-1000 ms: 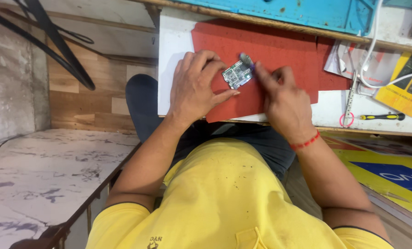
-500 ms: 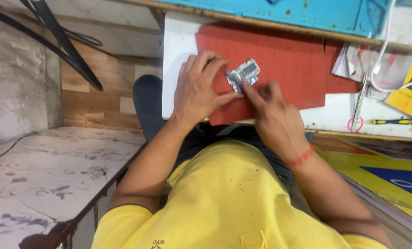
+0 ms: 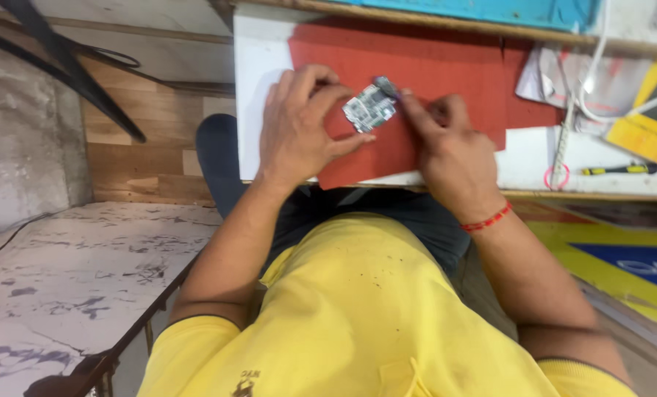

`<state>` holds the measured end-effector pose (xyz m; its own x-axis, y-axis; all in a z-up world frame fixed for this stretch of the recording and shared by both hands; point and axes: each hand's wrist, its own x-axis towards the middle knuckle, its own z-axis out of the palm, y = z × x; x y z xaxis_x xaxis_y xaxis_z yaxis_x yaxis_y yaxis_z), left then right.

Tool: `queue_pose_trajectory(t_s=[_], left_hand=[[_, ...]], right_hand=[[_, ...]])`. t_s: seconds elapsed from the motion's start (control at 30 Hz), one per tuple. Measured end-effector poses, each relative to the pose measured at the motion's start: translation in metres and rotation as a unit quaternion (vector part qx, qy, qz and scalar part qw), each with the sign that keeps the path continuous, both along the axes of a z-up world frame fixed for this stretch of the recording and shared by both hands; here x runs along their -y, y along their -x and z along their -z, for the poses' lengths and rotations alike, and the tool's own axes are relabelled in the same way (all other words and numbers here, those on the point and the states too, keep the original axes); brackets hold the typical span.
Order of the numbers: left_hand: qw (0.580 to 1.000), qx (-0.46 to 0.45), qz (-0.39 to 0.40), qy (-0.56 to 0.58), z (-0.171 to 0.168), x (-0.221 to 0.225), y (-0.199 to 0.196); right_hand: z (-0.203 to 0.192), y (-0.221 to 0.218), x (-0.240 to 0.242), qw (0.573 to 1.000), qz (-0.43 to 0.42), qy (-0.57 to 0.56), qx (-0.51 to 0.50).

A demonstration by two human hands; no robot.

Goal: The person uses a hot air gun to heat a small circuit board placed on a red mat. They then use a toothbrush to scrub the surface of the board, likely to remove flux or debris. The person repeats the heating and scrubbing process on different areas of the board.

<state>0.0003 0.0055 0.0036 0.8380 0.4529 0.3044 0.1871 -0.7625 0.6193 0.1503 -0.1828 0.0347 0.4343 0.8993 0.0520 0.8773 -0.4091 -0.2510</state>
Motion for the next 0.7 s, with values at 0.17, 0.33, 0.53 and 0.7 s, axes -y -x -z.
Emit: queue_pose_trajectory(t_s=[0.17,0.33,0.53,0.7], left_hand=[[1.000,0.005,-0.003,-0.011,0.000,0.002,0.001],[1.000,-0.008,-0.012,-0.018,-0.004,0.001,-0.001],[1.000,-0.001,-0.013,-0.012,-0.004,0.001,0.000],[1.000,0.008,-0.014,-0.004,-0.002,0.002,0.001]], right_hand=[[-0.001,-0.005,-0.006,0.999,-0.041,0.017,-0.013],[-0.005,0.003,-0.008,0.995,-0.095,0.007,-0.033],[-0.005,0.001,-0.011,0.995,-0.093,0.013,-0.018],[-0.001,-0.009,-0.014,0.999,0.013,0.037,0.008]])
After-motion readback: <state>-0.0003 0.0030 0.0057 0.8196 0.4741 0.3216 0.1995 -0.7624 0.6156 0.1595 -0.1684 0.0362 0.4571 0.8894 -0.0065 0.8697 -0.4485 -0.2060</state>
